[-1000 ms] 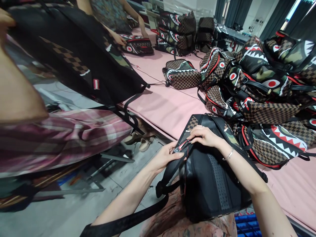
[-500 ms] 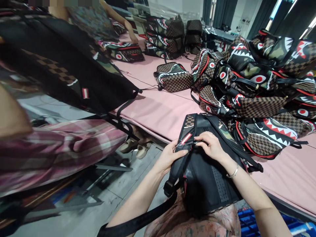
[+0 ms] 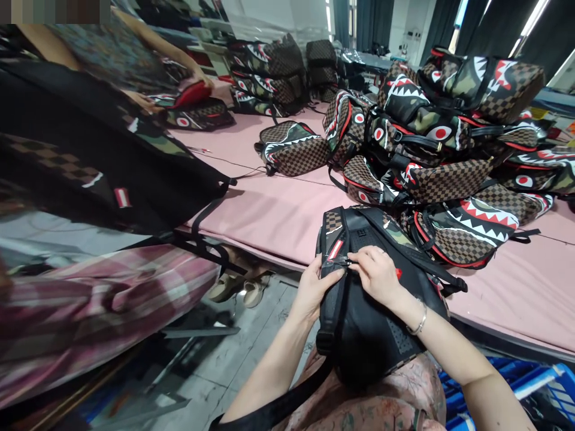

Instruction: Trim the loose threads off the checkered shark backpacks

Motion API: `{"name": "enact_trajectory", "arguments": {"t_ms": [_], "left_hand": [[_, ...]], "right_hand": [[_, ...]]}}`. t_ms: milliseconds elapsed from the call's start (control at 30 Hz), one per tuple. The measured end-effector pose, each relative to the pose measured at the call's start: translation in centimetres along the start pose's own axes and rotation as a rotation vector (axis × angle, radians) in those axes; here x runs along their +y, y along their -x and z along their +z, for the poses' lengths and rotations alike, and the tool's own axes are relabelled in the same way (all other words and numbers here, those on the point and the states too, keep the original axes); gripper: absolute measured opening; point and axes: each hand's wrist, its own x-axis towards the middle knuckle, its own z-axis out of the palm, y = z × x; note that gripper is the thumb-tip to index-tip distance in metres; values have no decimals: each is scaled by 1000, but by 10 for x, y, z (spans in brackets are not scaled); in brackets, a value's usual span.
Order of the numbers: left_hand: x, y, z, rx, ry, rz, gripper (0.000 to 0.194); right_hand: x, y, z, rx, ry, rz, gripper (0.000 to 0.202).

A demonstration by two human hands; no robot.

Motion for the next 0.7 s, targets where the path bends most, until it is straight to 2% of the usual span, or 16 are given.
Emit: {"name": "enact_trajectory", "arguments": {"t_ms": [167,367,700], "left_hand": [[-7,-1,10,32,-44,9,49],[-13,-2,13,39,-60,2,47],[-19,0,16,35,-126,20,44]], "right_hand": [[-7,12,3,48,151,26,20],[-9,16,1,74,104,73,19],[-13,14,3,27,136,108,21]]}}
